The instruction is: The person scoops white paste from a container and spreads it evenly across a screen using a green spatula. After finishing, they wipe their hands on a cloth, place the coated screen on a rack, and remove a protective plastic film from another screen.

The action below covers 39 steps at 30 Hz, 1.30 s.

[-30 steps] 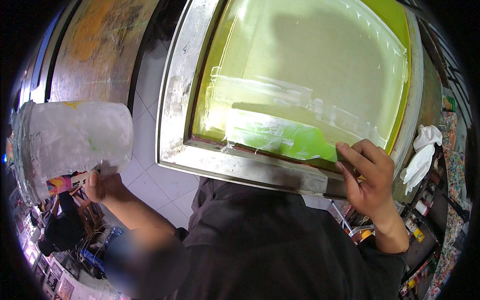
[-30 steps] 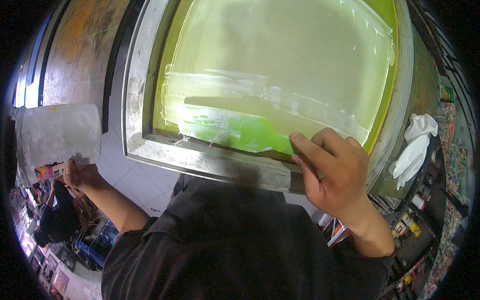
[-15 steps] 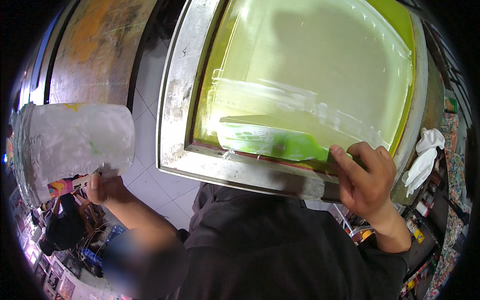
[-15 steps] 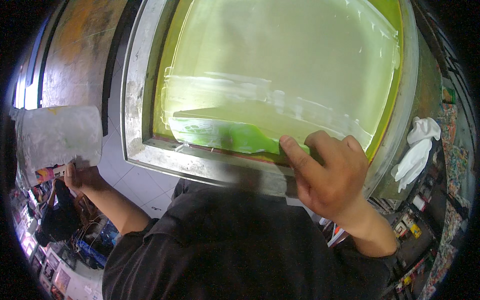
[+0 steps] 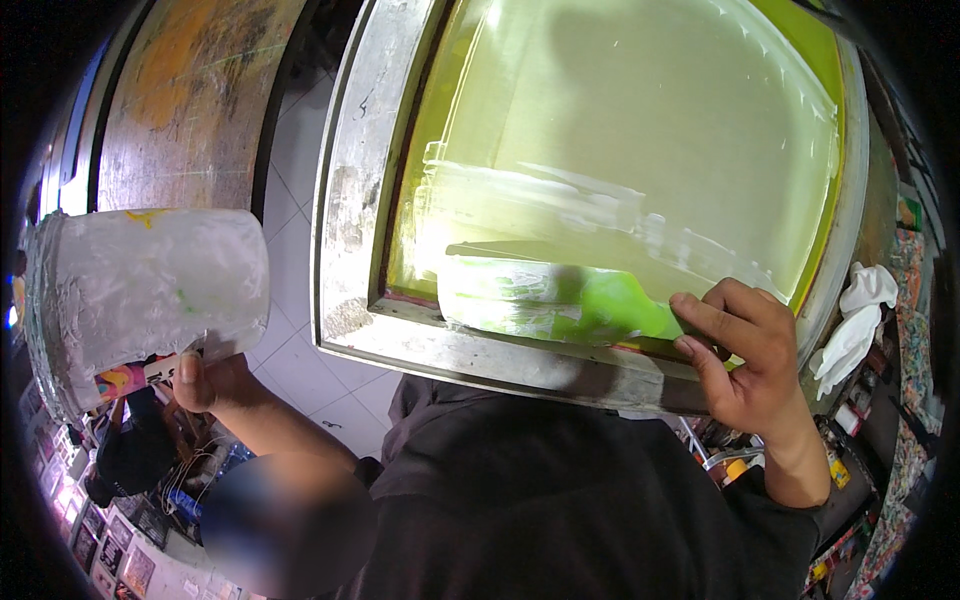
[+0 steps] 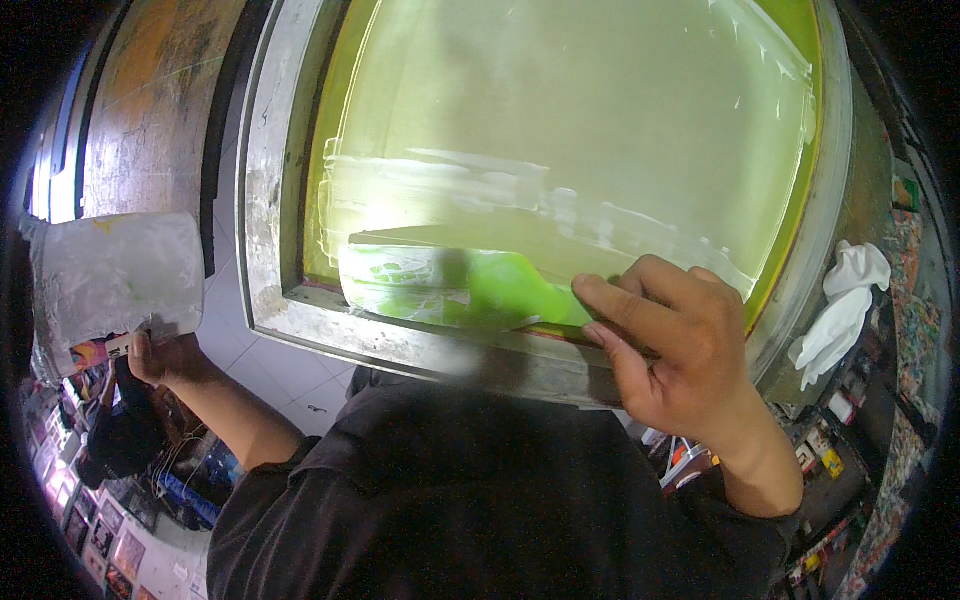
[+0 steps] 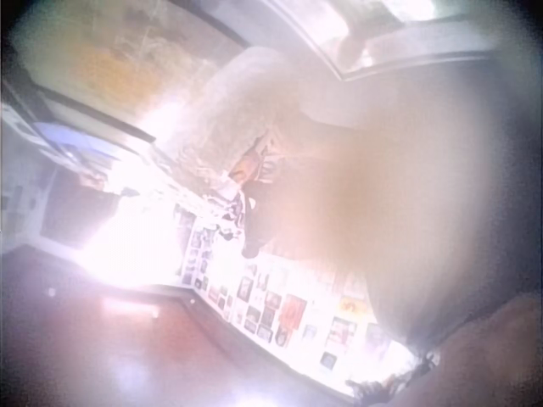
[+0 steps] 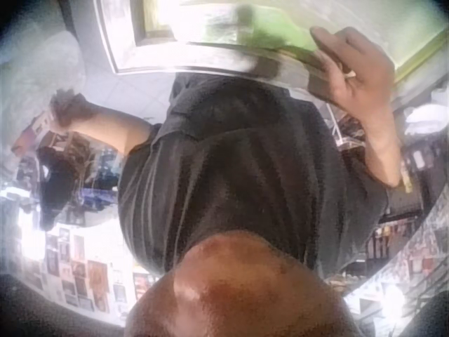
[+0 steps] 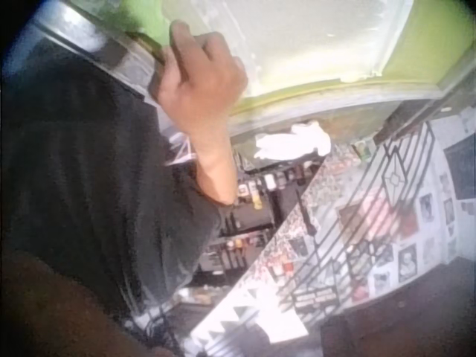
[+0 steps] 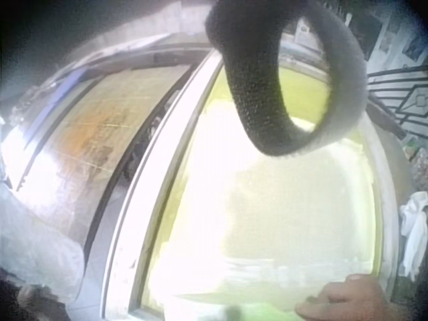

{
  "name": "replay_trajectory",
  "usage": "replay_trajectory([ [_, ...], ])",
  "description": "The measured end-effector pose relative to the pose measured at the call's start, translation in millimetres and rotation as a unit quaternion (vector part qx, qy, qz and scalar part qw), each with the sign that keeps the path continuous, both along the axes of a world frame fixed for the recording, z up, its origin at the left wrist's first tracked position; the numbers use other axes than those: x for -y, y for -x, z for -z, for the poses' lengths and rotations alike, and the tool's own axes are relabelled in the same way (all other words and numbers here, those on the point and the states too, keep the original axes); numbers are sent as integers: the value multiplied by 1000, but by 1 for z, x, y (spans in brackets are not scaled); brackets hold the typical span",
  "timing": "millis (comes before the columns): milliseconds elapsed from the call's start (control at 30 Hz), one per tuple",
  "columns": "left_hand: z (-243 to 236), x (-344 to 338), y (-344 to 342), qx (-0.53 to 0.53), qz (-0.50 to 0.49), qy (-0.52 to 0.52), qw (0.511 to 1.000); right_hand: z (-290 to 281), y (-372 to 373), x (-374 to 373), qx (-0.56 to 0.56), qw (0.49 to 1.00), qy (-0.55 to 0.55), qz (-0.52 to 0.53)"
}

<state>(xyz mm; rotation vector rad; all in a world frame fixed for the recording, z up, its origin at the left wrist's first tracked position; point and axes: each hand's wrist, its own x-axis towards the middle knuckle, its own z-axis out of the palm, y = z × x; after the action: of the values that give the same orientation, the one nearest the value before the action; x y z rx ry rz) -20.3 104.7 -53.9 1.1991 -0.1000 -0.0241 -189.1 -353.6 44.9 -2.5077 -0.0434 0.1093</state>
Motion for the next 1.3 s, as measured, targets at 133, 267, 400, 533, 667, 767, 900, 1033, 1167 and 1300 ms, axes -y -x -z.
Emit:
replay_trajectory([
  [133, 2, -1, -3, 0, 12, 6, 1000, 3, 5, -3, -8, 996, -85, 26],
  [267, 2, -4, -3, -1, 8, 1, 1000, -5, 4, 4, 35, 999, 20, 31],
  [400, 1, -5, -1, -8, -27, -13, 1000, -12, 13, 14, 69, 990, 124, 9],
  [533, 1, -5, 0, -11, -60, -23, 998, -13, 30, 23, 98, 976, 194, -3],
  [667, 6, -12, -2, -8, -51, -26, 998, -13, 41, 18, 91, 973, 212, -10],
  [767, 11, -19, -4, -2, -23, -35, 999, -18, 41, 8, 69, 977, 200, -22],
  [900, 12, -22, -5, -4, -1, -12, 1000, -17, 44, 8, 58, 981, 183, -19],
  [1033, 14, -25, -6, -15, 21, 26, 999, -14, 40, 14, 15, 993, 116, 1],
  [1167, 10, -8, 4, -10, 7, 28, 1000, -3, 37, 18, 6, 997, -49, 57],
  [1300, 7, -6, 4, -5, 8, 18, 1000, -6, 25, 8, 76, 993, 71, 50],
])
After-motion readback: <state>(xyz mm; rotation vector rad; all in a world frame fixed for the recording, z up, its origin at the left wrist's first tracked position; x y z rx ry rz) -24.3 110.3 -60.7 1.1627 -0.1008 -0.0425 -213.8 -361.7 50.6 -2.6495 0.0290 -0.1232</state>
